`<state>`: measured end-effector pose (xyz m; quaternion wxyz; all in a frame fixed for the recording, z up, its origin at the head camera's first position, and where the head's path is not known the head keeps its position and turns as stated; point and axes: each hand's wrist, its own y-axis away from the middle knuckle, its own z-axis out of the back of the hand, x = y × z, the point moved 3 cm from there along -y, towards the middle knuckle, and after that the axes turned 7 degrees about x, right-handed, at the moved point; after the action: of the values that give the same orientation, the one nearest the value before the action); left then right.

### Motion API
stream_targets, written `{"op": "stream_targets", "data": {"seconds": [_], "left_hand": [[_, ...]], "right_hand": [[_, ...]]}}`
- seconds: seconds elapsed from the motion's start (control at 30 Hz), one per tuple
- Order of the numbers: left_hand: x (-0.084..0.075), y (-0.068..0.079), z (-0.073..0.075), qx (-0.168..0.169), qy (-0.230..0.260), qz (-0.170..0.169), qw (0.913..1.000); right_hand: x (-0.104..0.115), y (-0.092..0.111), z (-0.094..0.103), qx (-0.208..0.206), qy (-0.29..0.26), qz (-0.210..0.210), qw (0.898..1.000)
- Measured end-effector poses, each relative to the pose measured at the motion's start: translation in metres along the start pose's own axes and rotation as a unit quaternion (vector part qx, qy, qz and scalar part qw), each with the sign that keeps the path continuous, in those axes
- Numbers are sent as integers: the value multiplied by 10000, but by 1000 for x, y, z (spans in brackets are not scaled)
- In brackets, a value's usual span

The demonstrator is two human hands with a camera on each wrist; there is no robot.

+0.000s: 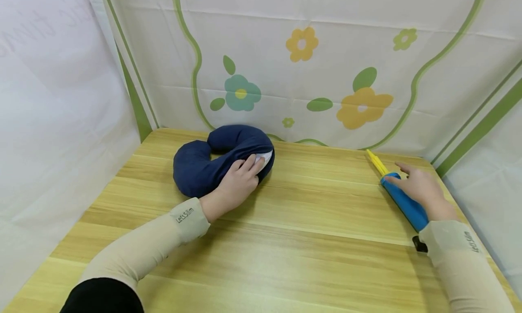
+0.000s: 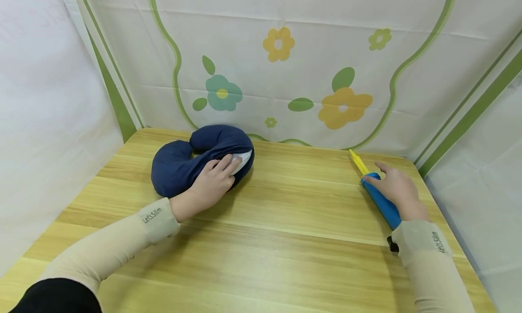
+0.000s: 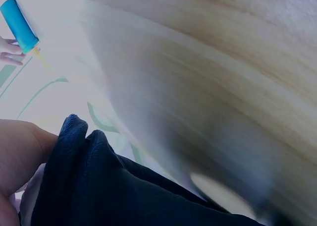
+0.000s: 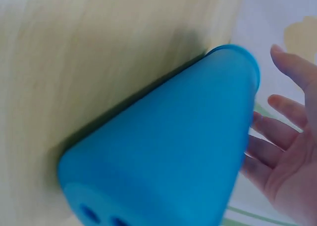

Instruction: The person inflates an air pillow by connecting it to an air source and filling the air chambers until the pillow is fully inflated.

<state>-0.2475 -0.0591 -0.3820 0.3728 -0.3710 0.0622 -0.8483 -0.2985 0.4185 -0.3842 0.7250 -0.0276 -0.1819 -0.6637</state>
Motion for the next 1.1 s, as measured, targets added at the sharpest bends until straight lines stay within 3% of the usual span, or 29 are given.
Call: {"op": "stream_targets", "data": {"seconds": [0.13, 0.27, 0.37, 0.6, 0.77, 0.9, 0.97, 1.1], "left_hand": [[1, 1, 1, -48, -11, 14, 10000], [3, 1, 0, -118, 18, 81, 9999], [5, -1, 1, -148, 55, 186, 9997], [8, -3, 2, 59, 265, 306, 9992], [11, -2, 4, 135, 442, 421, 9980], [12, -2, 6, 273, 495, 430, 9975], [12, -3, 7, 331, 529, 428, 9971], [11, -4, 7, 384, 638, 424, 9963]], "right_hand": [[22, 3, 0, -711, 177, 317, 9968], [64, 4, -4, -1408, 273, 1103, 9835], [100, 5, -10, -1598, 157, 1705, 9722], [179, 3, -36, -1345, -275, 2742, 9518], [234, 4, -59, -945, -867, 3545, 9262], [270, 2, -76, -566, -1196, 3959, 9087], [283, -1, -84, -385, -1228, 4032, 9060], [296, -9, -92, -161, -1255, 3929, 9108]]}}
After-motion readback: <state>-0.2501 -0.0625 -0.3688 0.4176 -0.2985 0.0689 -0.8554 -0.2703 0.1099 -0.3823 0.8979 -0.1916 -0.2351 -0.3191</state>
